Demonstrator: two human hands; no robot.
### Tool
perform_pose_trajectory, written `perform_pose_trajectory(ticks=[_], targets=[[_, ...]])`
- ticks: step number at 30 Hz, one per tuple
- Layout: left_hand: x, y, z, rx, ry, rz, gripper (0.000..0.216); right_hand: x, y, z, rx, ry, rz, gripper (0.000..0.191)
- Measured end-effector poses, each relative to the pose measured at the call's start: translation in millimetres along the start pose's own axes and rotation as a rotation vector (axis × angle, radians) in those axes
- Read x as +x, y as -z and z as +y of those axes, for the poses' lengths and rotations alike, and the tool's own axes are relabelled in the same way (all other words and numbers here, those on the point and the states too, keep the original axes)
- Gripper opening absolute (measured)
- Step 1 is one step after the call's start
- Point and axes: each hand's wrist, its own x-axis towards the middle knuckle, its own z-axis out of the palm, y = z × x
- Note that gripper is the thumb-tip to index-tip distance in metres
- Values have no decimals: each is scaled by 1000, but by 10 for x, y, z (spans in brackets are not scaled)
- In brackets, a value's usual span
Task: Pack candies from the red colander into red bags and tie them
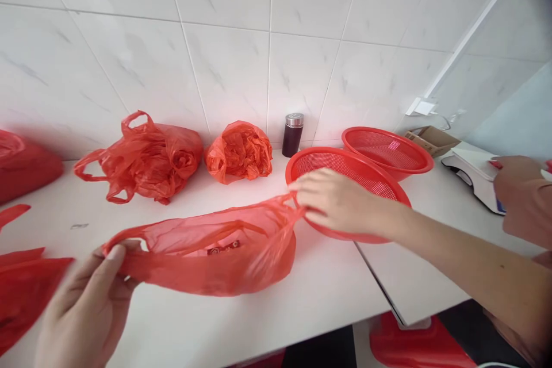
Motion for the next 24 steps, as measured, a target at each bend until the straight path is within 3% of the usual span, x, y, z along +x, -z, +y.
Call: perform_pose_trajectory(ticks=[2, 4, 7, 10, 14, 16, 18, 21, 24], targets=[[55, -115, 182, -2, -78, -16, 17, 111, 220, 71, 151, -119, 147, 10], [68, -246, 356, -28, -161, -28, 6, 206, 382, 113, 236, -148, 154, 9], [42, -416, 543, -56, -289, -91, 10, 315, 532, 153, 251, -112, 108, 13], [27, -502, 620, -62, -339, -214, 15, 404, 653, 186, 305, -135, 262, 20], [63, -536, 671, -77, -370, -393, 11, 523, 782, 209, 334, -74, 252, 24], [96, -578, 728, -35, -357, -505, 13, 606, 812, 188, 429, -92, 330, 26], [124, -668, 807, 88, -289, -666, 29, 730, 814, 120, 549, -92, 372, 27], [141, -884, 911, 419, -151, -900, 44, 1003, 760, -84, 687, 5, 293, 29], [137, -1093, 921, 630, -60, -999, 31, 1290, 651, -328, 794, 152, 241, 32]])
